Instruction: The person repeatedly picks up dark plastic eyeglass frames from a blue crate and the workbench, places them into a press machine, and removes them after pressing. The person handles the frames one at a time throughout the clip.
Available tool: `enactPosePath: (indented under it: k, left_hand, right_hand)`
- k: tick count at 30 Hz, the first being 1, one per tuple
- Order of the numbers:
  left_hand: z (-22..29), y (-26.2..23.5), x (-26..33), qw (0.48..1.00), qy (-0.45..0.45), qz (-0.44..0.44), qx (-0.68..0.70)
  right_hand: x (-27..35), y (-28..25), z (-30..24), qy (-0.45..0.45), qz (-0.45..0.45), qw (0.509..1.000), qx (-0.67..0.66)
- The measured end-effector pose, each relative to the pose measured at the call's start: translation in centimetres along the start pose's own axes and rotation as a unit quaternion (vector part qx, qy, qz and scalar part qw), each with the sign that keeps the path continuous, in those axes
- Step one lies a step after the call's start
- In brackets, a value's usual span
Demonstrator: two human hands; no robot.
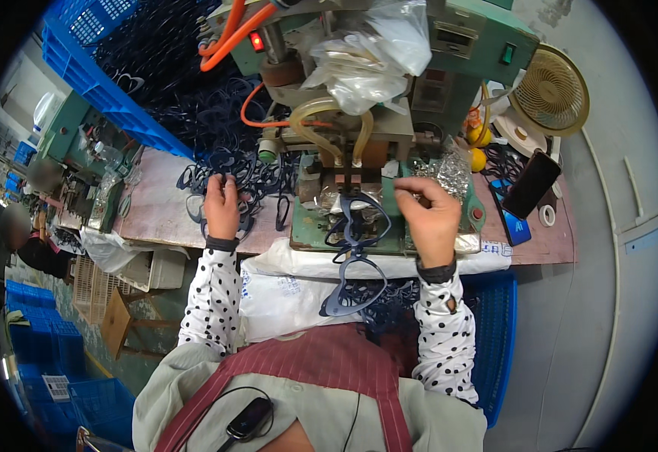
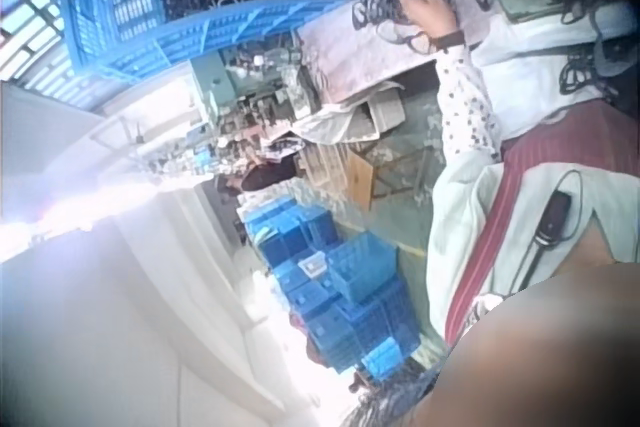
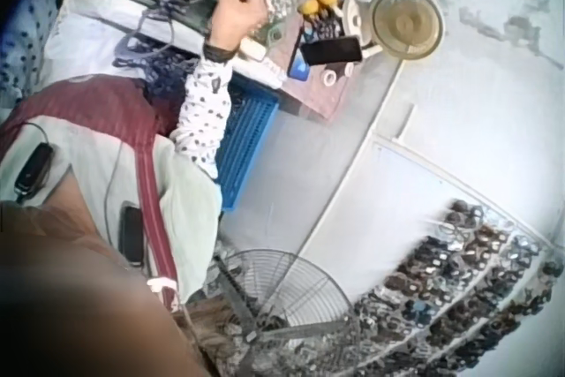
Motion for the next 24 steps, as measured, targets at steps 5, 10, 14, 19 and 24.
enactPosePath:
  k: [5,10,14,19,24]
  left_hand:
    - [6.7,1.7,2.6,0.995,0.084,0.015,0.043]
    - [13.9,2.2,6.2,0.938,0.345,0.004,-0.04]
    - [16.5,2.8,8.4,0.89,0.453,-0.046,-0.003]
    - [18.5,4.2,10.6,0.839,0.521,-0.144,0.062]
    - [19.2,6.6,12.6,0.782,0.563,-0.24,0.121]
  right_hand:
    - [1.0,2.7,-1.9,0.004,-0.032,0.997,-0.063]
    - [0.4,3.2,-1.7,0.03,-0.04,0.998,0.044]
    - [-0.3,4.4,-1.8,0.001,-0.028,1.0,0.011]
    - [-0.3,4.8,-0.8,0.009,-0.007,0.999,-0.038]
    - [-0.7,2.7,-1.4,-0.017,-0.011,1.0,0.008]
Point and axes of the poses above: each hand's wrist, its own x-axis away from the middle knuckle, its own y-axis out of the palm, z = x × y, the point moved 7 cm from there along -x, towards the middle knuckle, and after that the axes turned 2 degrees about -y, right-handed, at the moved point
